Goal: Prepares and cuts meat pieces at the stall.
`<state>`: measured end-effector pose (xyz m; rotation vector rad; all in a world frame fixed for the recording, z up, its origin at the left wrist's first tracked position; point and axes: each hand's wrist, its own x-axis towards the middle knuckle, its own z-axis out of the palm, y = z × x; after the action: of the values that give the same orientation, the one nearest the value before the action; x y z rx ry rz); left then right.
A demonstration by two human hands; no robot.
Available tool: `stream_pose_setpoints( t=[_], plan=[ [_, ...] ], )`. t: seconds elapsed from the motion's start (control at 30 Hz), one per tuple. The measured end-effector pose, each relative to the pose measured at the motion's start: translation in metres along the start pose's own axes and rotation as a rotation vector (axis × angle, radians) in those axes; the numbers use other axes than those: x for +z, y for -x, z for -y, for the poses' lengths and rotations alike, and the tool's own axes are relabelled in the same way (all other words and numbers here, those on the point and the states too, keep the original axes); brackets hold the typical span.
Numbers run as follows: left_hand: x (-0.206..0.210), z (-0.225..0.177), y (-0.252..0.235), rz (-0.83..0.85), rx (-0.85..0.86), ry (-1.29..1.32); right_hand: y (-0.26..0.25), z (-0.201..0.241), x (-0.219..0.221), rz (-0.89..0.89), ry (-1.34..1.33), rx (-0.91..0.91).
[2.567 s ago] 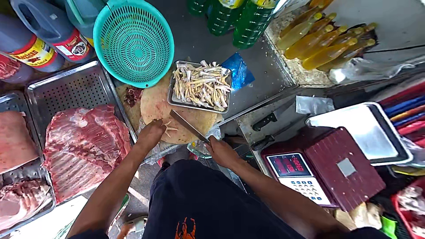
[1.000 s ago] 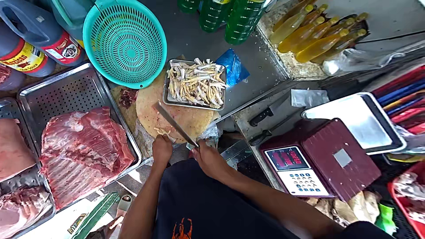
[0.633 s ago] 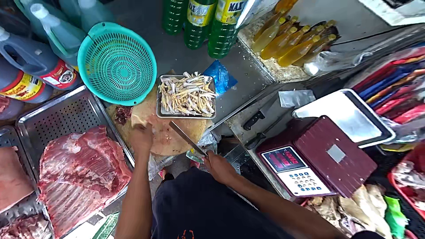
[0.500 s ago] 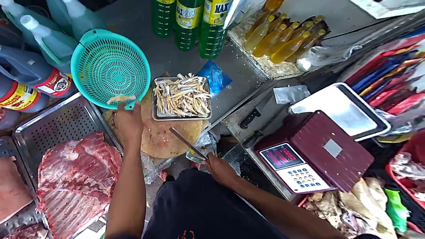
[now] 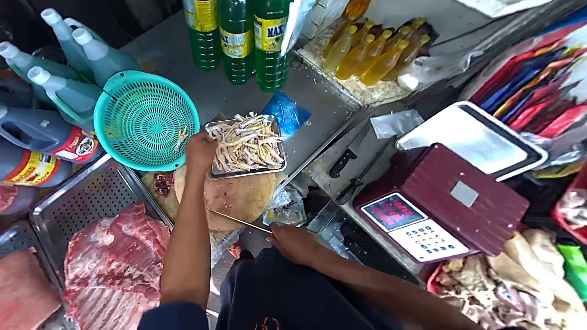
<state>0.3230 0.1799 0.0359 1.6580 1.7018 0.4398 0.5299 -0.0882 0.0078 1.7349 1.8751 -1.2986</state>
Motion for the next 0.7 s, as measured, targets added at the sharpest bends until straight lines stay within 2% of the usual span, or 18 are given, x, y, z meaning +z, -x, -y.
stream_pose_setpoints(
  t=[0.07, 0.13, 0.17, 0.23, 0.3, 0.37, 0.5, 0.6, 0.7],
  plan=[
    [-0.018, 0.031, 0.05, -0.074, 0.08, 0.309, -0.007, 0.004, -0.004, -0.055, -0.109, 0.05],
    [-0.013, 0.074, 0.094, -0.133, 0.121, 0.551, -0.015, 0.001, -0.008, -0.118, -0.191, 0.08],
    [-0.003, 0.093, 0.112, -0.135, 0.108, 0.519, -0.018, -0.001, -0.013, -0.126, -0.199, 0.08],
    [0.02, 0.115, 0.142, -0.031, 0.026, 0.128, -0.022, -0.003, -0.028, -0.12, -0.164, 0.066],
    [0.037, 0.115, 0.157, 0.125, -0.029, -0.271, -0.024, 0.006, -0.044, -0.115, -0.123, 0.072],
    [0.04, 0.106, 0.156, 0.197, -0.011, -0.469, -0.025, 0.021, -0.056, -0.143, -0.088, 0.06],
    [0.037, 0.119, 0.14, 0.245, 0.159, -0.504, -0.024, 0.036, -0.039, -0.23, -0.038, -0.001],
    [0.032, 0.131, 0.131, 0.252, 0.244, -0.485, -0.04, 0.025, -0.012, -0.146, 0.064, 0.052],
    [0.034, 0.135, 0.134, 0.228, 0.264, -0.444, -0.036, 0.024, -0.019, -0.133, 0.063, 0.067]
  ],
)
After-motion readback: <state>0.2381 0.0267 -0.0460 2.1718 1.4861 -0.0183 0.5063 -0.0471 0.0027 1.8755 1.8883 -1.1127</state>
